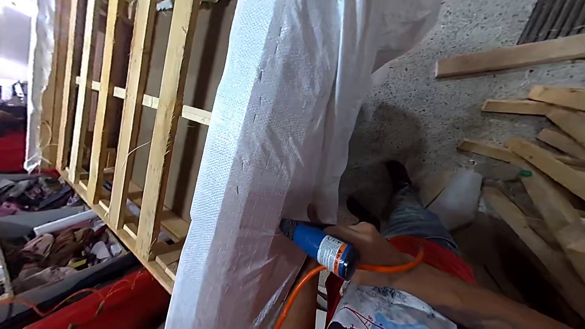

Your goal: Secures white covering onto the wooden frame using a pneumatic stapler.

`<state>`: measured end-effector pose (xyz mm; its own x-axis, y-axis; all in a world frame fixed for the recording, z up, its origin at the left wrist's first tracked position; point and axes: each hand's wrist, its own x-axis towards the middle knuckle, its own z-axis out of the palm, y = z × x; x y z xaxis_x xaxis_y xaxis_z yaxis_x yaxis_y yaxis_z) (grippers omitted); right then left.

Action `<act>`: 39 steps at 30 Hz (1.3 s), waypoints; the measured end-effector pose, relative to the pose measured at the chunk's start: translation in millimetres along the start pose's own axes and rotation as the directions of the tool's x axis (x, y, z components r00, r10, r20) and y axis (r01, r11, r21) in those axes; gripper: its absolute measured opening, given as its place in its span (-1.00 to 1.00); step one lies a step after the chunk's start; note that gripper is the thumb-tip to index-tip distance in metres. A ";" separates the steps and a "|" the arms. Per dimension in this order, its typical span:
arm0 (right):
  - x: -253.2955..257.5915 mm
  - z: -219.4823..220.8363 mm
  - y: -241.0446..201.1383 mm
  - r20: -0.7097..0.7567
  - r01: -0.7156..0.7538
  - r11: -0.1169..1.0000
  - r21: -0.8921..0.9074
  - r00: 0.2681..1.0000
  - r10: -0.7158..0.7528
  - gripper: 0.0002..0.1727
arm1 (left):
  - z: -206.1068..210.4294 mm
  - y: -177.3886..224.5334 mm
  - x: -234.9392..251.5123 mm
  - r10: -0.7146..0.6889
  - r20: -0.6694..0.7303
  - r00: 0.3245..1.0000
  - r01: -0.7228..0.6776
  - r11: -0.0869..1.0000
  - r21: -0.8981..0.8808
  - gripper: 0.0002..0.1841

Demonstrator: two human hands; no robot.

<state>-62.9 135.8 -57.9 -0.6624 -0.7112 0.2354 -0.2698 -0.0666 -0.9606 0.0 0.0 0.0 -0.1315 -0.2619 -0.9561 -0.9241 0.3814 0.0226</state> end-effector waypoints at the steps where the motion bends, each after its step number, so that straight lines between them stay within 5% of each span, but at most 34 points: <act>1: 0.7 -1.6 -0.6 0.005 -0.014 1.000 0.011 1.000 0.014 -0.58 | -0.5 4.1 6.6 0.022 -0.031 0.999 -0.024 0.998 -0.065 -0.59; 4: 3.9 -23.0 -7.8 -0.033 -0.100 0.995 0.015 0.994 0.100 -0.67 | 4.0 13.3 27.4 0.158 -0.231 0.960 -0.237 0.898 -0.371 -0.59; 5: 2.8 -32.9 -13.0 -0.080 -0.116 0.993 0.020 0.990 0.118 -0.71 | 12.7 10.1 40.5 0.223 -0.378 0.899 -0.419 0.690 -0.590 -0.65; 6: 1.7 -43.9 -18.1 -0.147 -0.106 0.994 0.029 0.983 0.109 -0.74 | 24.8 6.2 63.7 0.276 -0.524 0.806 -0.592 0.364 -0.719 -0.73; 7: 0.5 -56.2 -23.8 -0.210 -0.096 0.995 0.037 0.972 0.102 -0.80 | 35.8 4.0 92.5 0.367 -0.609 0.703 -0.652 -0.008 -0.758 -0.75; 8: -2.5 -68.3 -29.4 -0.268 -0.104 0.993 0.051 0.957 0.114 -0.83 | 40.8 13.4 105.8 0.426 -0.637 0.642 -0.572 -0.287 -0.768 -0.70; 9: -7.0 -79.7 -34.1 -0.320 -0.141 0.988 0.064 0.935 0.154 -0.84 | 42.1 27.9 103.8 0.454 -0.646 0.614 -0.475 -0.442 -0.761 -0.62; 11: -17.3 -98.7 -37.0 -0.367 -0.272 0.956 0.109 0.883 0.292 -0.79 | 38.8 54.9 83.4 0.423 -0.650 0.631 -0.388 -0.554 -0.737 -0.55; 13: -22.0 -112.4 -30.7 -0.358 -0.366 0.918 0.151 0.845 0.396 -0.70 | 31.5 74.3 71.9 0.355 -0.662 0.660 -0.479 -0.480 -0.735 -0.57; 15: -17.8 -117.6 -25.0 -0.344 -0.363 0.915 0.177 0.848 0.404 -0.71 | 31.6 82.3 70.5 0.240 -0.698 0.675 -0.646 -0.265 -0.716 -0.52; 17: -4.0 -114.8 -16.1 -0.331 -0.290 0.937 0.192 0.880 0.340 -0.74 | 37.2 86.7 73.3 0.140 -0.778 0.612 -0.781 -0.044 -0.623 -0.52; 22: 34.5 -95.9 1.8 -0.304 -0.115 0.990 0.081 0.943 0.134 -0.84 | 48.7 76.9 96.9 0.140 -0.811 0.568 -0.823 0.120 -0.555 -0.33; 24: 45.7 -92.4 9.4 -0.272 -0.093 0.993 0.070 0.956 0.109 -0.86 | 49.3 72.8 110.9 0.149 -0.811 0.565 -0.819 0.223 -0.529 -0.49; 27: 60.5 -91.8 15.2 -0.273 -0.071 0.993 0.091 0.957 0.093 -0.87 | 41.1 59.6 110.1 0.267 -0.767 0.584 -0.595 0.783 -0.180 -0.45; 28: 66.8 -92.5 16.7 -0.288 -0.071 0.994 0.085 0.953 0.093 -0.86 | 37.0 58.6 109.3 0.293 -0.747 0.597 -0.510 0.857 -0.072 -0.44; 32: 83.1 -91.3 14.8 -0.282 -0.048 0.999 -0.002 0.958 0.046 -0.88 | 37.5 57.7 111.6 0.293 -0.803 0.519 -0.488 0.873 0.003 -0.49; 38: 62.6 -68.4 6.0 -0.204 -0.080 0.994 -0.075 0.977 0.063 -0.85 | 14.8 70.7 98.6 0.164 -0.461 0.872 -0.247 0.961 -0.125 -0.65; 39: 59.5 -65.0 5.6 -0.208 -0.079 0.993 -0.092 0.976 0.059 -0.85 | 14.2 64.5 103.0 0.208 -0.469 0.858 -0.337 0.918 -0.209 -0.69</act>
<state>-149.2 138.5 -39.7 -0.8081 -0.5525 0.2041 -0.2797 0.0550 -0.9585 -68.0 10.2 -101.2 -0.4734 -0.5614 -0.6788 -0.8792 0.2535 0.4035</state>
